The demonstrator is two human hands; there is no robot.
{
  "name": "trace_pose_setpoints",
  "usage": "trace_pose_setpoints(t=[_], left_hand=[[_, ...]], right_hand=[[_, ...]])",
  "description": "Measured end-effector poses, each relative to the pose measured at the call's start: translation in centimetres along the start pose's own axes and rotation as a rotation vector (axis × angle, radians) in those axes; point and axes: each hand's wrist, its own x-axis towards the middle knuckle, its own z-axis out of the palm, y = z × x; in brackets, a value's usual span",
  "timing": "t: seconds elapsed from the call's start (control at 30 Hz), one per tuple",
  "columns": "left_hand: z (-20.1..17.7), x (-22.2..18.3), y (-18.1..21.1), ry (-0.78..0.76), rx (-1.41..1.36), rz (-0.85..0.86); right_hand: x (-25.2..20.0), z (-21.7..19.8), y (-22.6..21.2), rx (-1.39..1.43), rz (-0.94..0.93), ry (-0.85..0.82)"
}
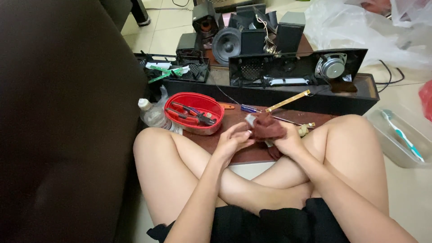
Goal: Cleaning a small electronic component using a toothbrush and a cloth while sitting on the floor.
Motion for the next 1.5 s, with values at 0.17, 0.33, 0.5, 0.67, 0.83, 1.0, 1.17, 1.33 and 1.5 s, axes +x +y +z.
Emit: trace_pose_setpoints(t=[0.17, 0.33, 0.5, 0.67, 0.83, 1.0, 1.17, 1.33, 1.5], left_hand=[[-1.3, 3.0, -3.2, 0.1, 0.173, 0.079], [-2.4, 4.2, -2.8, 0.223, 0.603, 0.23], [-3.4, 5.6, -2.9, 0.26, 0.225, 0.279], [-2.8, 2.9, -0.1, 0.392, 0.01, 0.267], [-2.9, 3.4, -1.4, 0.432, -0.4, 0.245], [-2.7, 5.5, -7.6, 0.141, -0.077, -0.003], [-1.3, 4.0, -7.4, 0.014, 0.742, 0.134], [-0.3, 2.6, -6.2, 0.018, 0.856, 0.229], [0.5, 0.6, -3.6, -0.034, 0.579, 0.163]], right_hand=[[-1.1, 0.2, -6.8, -0.28, -0.151, -0.099], [-1.5, 0.3, -8.3, -0.256, -0.296, -0.151], [-1.4, -0.4, -7.4, -0.268, -0.184, -0.089], [0.3, -0.6, -3.9, -0.205, 0.135, 0.018], [-0.4, -1.0, -6.0, 0.332, 0.389, 0.289], [-0.3, 0.3, -1.1, 0.919, 0.585, -0.003], [-2.0, 1.6, -8.2, 0.556, 0.498, 0.131], [-1.1, 1.3, -7.3, 0.473, 0.472, 0.293], [-0.1, 0.6, -7.1, 0.473, 0.487, 0.626]])
